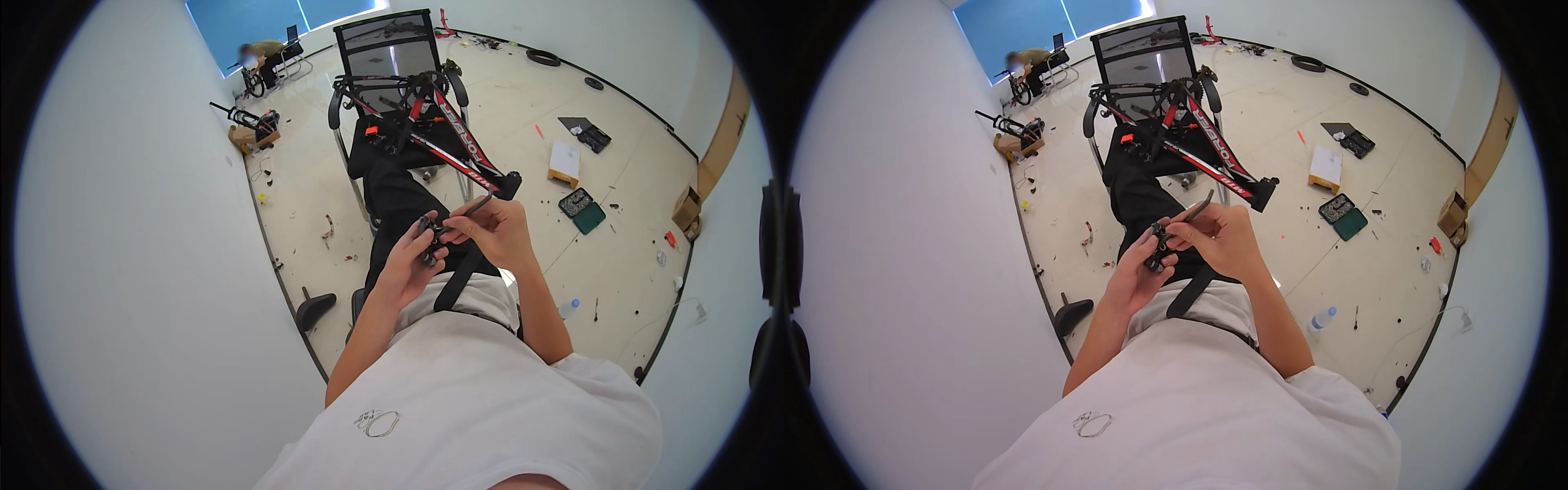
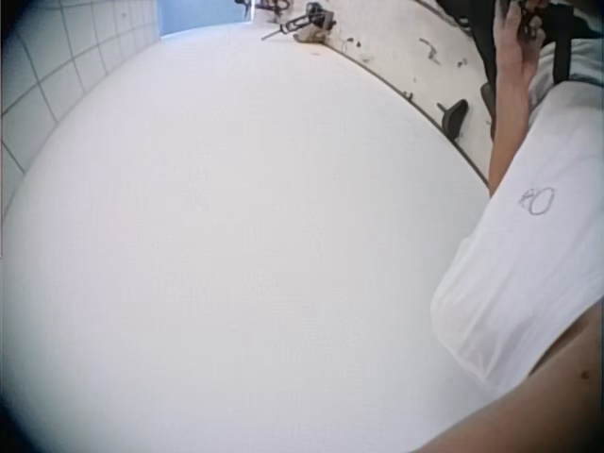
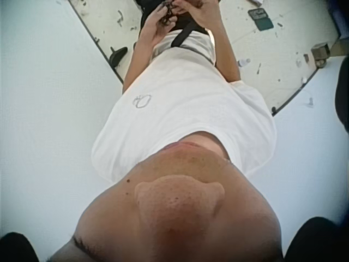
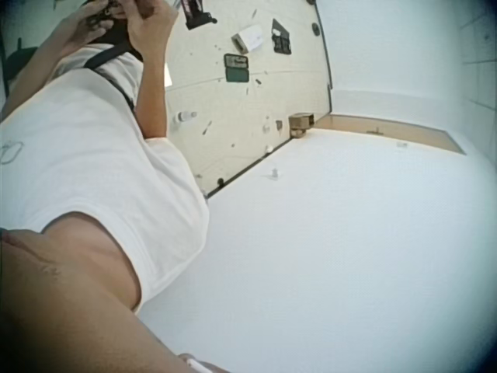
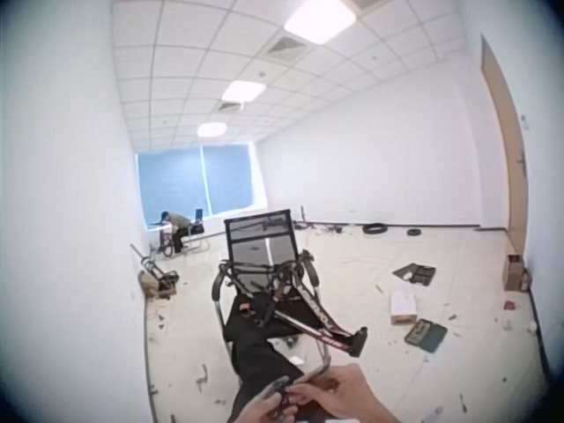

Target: The person assembles a bicycle derailleur while seated, using an Allen key to tighten screws and a small brush to clean the mechanism. The person repeatedly adjusts and inspects the derailleur, occasionally picking up and setting down tools.

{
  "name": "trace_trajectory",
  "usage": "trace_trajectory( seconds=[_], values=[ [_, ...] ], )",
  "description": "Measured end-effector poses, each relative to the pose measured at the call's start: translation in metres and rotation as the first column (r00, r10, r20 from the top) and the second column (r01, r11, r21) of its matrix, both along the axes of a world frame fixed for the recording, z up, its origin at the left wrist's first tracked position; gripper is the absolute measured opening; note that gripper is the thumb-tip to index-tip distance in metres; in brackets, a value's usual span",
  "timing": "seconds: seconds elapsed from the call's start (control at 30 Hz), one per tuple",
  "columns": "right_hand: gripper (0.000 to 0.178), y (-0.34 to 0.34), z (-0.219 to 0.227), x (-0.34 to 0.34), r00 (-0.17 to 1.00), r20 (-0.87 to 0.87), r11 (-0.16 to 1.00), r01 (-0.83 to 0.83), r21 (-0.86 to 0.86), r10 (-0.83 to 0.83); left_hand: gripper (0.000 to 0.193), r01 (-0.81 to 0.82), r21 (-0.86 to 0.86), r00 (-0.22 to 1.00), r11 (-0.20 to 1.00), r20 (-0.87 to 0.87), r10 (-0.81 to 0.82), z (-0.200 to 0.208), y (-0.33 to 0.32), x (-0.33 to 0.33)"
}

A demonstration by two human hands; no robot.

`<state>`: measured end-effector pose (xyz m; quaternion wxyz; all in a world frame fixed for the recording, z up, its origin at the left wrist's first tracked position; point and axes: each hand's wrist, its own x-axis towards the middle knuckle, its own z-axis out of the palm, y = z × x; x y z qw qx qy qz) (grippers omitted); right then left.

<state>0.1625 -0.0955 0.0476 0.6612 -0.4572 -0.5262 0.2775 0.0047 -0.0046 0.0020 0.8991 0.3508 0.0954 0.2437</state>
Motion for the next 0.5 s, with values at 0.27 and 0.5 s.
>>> trace_trajectory(
  seconds=[0.27, 0.5],
  values=[
    [0.014, 0.008, -0.009, -0.003, 0.990, 0.117, 0.993, 0.073, 0.089, -0.083, 0.037, 0.018, -0.013, 0.997, 1.000, 0.074, -0.017, -0.009, 0.007, -0.001],
    [0.018, 0.012, -0.006, -0.013, 0.977, -0.153, 0.983, -0.130, 0.134, 0.150, 0.027, 0.107, -0.254, 0.978, 0.961, 0.201, -0.056, -0.006, 0.002, 0.000]
  ],
)
